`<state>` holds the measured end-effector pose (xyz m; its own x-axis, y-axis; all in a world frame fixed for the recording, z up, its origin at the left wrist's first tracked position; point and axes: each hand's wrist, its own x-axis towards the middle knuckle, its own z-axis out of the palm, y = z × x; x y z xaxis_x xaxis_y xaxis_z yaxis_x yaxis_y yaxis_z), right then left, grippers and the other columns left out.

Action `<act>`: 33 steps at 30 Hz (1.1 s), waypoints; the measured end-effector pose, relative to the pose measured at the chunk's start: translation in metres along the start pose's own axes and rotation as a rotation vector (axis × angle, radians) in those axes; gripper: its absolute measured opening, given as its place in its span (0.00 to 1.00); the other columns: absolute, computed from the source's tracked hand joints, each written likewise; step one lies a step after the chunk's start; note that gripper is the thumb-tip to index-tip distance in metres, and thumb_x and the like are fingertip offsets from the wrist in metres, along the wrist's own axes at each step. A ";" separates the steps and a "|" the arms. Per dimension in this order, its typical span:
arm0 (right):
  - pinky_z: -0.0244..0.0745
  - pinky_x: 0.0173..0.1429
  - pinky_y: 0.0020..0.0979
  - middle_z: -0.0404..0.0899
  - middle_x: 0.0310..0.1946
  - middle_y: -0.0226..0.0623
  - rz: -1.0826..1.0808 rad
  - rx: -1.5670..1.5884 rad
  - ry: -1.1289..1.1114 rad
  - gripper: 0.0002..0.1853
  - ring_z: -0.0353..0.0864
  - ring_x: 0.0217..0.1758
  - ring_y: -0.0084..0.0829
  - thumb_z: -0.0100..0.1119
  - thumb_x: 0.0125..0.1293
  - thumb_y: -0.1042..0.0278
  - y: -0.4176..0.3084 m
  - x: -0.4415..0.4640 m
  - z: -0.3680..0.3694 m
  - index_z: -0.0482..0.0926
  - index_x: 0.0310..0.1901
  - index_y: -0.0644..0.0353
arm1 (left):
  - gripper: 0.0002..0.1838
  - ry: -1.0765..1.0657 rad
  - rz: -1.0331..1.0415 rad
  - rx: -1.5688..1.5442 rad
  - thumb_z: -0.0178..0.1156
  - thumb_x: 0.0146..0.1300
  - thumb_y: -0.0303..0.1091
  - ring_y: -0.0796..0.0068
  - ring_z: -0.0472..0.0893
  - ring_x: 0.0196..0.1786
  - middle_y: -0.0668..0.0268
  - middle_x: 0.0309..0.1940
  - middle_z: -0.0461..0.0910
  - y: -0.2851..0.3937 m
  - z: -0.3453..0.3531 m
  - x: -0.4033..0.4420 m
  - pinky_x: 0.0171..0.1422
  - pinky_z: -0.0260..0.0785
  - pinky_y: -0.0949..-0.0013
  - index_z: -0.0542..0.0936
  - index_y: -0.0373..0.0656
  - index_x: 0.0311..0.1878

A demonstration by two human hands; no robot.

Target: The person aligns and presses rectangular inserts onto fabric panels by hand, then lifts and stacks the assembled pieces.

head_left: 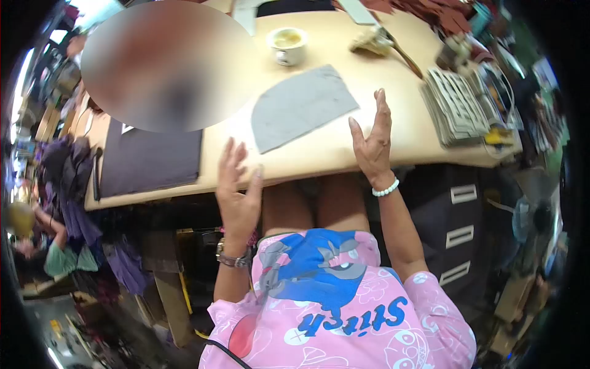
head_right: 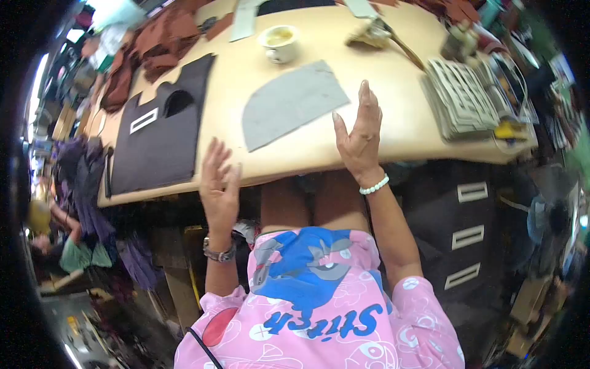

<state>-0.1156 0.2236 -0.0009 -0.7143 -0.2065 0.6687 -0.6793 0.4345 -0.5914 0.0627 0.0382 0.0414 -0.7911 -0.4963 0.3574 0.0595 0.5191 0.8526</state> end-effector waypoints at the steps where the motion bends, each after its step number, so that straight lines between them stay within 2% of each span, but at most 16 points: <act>1: 0.45 0.71 0.48 0.58 0.65 0.55 0.011 -0.047 -0.038 0.40 0.54 0.69 0.52 0.59 0.59 0.66 -0.005 0.001 0.013 0.49 0.69 0.65 | 0.25 0.078 0.023 0.116 0.55 0.63 0.22 0.66 0.69 0.63 0.59 0.69 0.59 -0.007 -0.020 0.009 0.60 0.66 0.67 0.66 0.38 0.64; 3: 0.42 0.72 0.50 0.56 0.66 0.55 0.045 -0.160 -0.103 0.41 0.51 0.71 0.53 0.59 0.60 0.66 -0.008 -0.001 0.028 0.48 0.70 0.65 | 0.22 0.236 0.106 0.443 0.56 0.62 0.24 0.63 0.72 0.61 0.56 0.64 0.66 -0.023 -0.056 0.032 0.61 0.65 0.63 0.71 0.37 0.60; 5: 0.40 0.73 0.49 0.53 0.67 0.55 0.116 -0.141 -0.084 0.40 0.48 0.72 0.53 0.57 0.61 0.67 -0.002 -0.006 0.027 0.47 0.70 0.64 | 0.20 0.295 0.087 0.529 0.57 0.61 0.25 0.61 0.73 0.60 0.54 0.60 0.71 -0.043 -0.082 0.057 0.60 0.65 0.63 0.73 0.35 0.58; 6: 0.41 0.73 0.48 0.53 0.67 0.56 0.135 -0.102 -0.073 0.39 0.48 0.72 0.53 0.56 0.61 0.67 0.001 -0.006 0.025 0.47 0.70 0.64 | 0.18 0.325 0.138 0.556 0.58 0.61 0.30 0.57 0.75 0.57 0.52 0.55 0.75 -0.061 -0.090 0.072 0.59 0.66 0.62 0.76 0.34 0.54; 9: 0.44 0.73 0.45 0.54 0.67 0.56 0.175 -0.094 -0.079 0.37 0.49 0.71 0.53 0.55 0.62 0.69 -0.002 -0.006 0.024 0.49 0.69 0.65 | 0.19 0.196 0.050 0.753 0.60 0.61 0.39 0.53 0.76 0.55 0.50 0.52 0.76 -0.100 -0.093 0.107 0.58 0.67 0.61 0.78 0.33 0.49; 10: 0.45 0.73 0.45 0.54 0.67 0.56 0.184 -0.109 -0.084 0.36 0.50 0.71 0.53 0.55 0.62 0.69 -0.004 -0.005 0.024 0.50 0.69 0.66 | 0.23 0.173 0.057 0.832 0.61 0.59 0.46 0.50 0.76 0.53 0.49 0.49 0.78 -0.115 -0.089 0.112 0.58 0.67 0.59 0.79 0.33 0.46; 11: 0.46 0.73 0.45 0.54 0.67 0.56 0.196 -0.113 -0.093 0.36 0.50 0.71 0.53 0.54 0.63 0.69 -0.005 -0.005 0.023 0.50 0.69 0.66 | 0.22 0.088 0.018 0.882 0.62 0.58 0.44 0.50 0.76 0.52 0.49 0.48 0.78 -0.120 -0.085 0.113 0.57 0.68 0.59 0.79 0.33 0.45; 13: 0.47 0.73 0.45 0.55 0.67 0.56 0.219 -0.125 -0.094 0.34 0.51 0.71 0.53 0.54 0.63 0.70 -0.007 -0.003 0.022 0.52 0.68 0.67 | 0.19 0.103 0.059 0.909 0.61 0.58 0.41 0.53 0.77 0.51 0.49 0.48 0.78 -0.129 -0.079 0.115 0.57 0.69 0.60 0.80 0.34 0.45; 14: 0.47 0.73 0.43 0.56 0.66 0.55 0.236 -0.118 -0.093 0.33 0.52 0.71 0.51 0.53 0.64 0.70 -0.007 -0.003 0.022 0.52 0.68 0.67 | 0.16 0.151 0.125 0.899 0.59 0.59 0.37 0.53 0.79 0.47 0.50 0.45 0.80 -0.130 -0.078 0.115 0.53 0.70 0.60 0.81 0.34 0.43; 17: 0.47 0.73 0.42 0.56 0.67 0.54 0.273 -0.119 -0.127 0.33 0.52 0.71 0.50 0.53 0.64 0.70 -0.011 -0.002 0.022 0.53 0.68 0.67 | 0.12 0.173 0.007 0.650 0.57 0.60 0.34 0.55 0.80 0.43 0.52 0.39 0.81 -0.132 -0.089 0.118 0.51 0.71 0.61 0.82 0.35 0.40; 18: 0.48 0.73 0.42 0.56 0.67 0.53 0.269 -0.126 -0.137 0.32 0.52 0.71 0.50 0.52 0.65 0.71 -0.014 0.000 0.022 0.53 0.68 0.67 | 0.11 0.211 -0.013 0.581 0.56 0.61 0.33 0.62 0.81 0.33 0.54 0.34 0.82 -0.130 -0.093 0.120 0.44 0.72 0.64 0.82 0.35 0.40; 21: 0.48 0.73 0.42 0.57 0.66 0.53 0.252 -0.100 -0.142 0.31 0.53 0.71 0.49 0.52 0.64 0.71 -0.013 0.000 0.023 0.53 0.67 0.68 | 0.11 0.238 -0.213 0.322 0.56 0.61 0.30 0.75 0.78 0.27 0.58 0.32 0.83 -0.131 -0.105 0.123 0.35 0.70 0.71 0.82 0.33 0.41; 24: 0.49 0.72 0.42 0.58 0.66 0.53 0.216 -0.153 -0.153 0.32 0.54 0.70 0.49 0.52 0.64 0.71 -0.015 0.001 0.023 0.54 0.67 0.69 | 0.10 0.316 -0.243 0.069 0.56 0.61 0.28 0.86 0.72 0.25 0.66 0.27 0.81 -0.139 -0.114 0.128 0.30 0.64 0.77 0.81 0.32 0.41; 27: 0.48 0.72 0.42 0.59 0.65 0.53 0.211 -0.151 -0.152 0.32 0.55 0.70 0.49 0.54 0.62 0.71 -0.016 0.001 0.025 0.55 0.67 0.69 | 0.10 0.335 -0.259 -0.041 0.57 0.60 0.27 0.87 0.69 0.25 0.71 0.24 0.77 -0.144 -0.120 0.131 0.30 0.63 0.79 0.81 0.30 0.41; 30: 0.49 0.72 0.42 0.60 0.65 0.52 0.168 -0.205 -0.152 0.33 0.56 0.69 0.49 0.55 0.61 0.72 -0.018 0.001 0.026 0.55 0.67 0.68 | 0.11 0.428 -0.227 0.011 0.59 0.61 0.29 0.86 0.70 0.25 0.70 0.22 0.76 -0.157 -0.125 0.140 0.30 0.63 0.77 0.80 0.30 0.41; 33: 0.53 0.70 0.42 0.63 0.62 0.51 0.004 -0.173 -0.212 0.30 0.59 0.68 0.48 0.57 0.59 0.73 -0.042 0.017 0.043 0.61 0.63 0.68 | 0.11 0.393 -0.180 0.064 0.60 0.61 0.30 0.85 0.70 0.27 0.70 0.23 0.76 -0.173 -0.133 0.149 0.31 0.63 0.77 0.81 0.29 0.40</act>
<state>-0.1063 0.1644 0.0160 -0.7488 -0.3757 0.5461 -0.6503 0.5757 -0.4957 0.0151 -0.2181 -0.0023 -0.4930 -0.8034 0.3341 -0.1055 0.4363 0.8936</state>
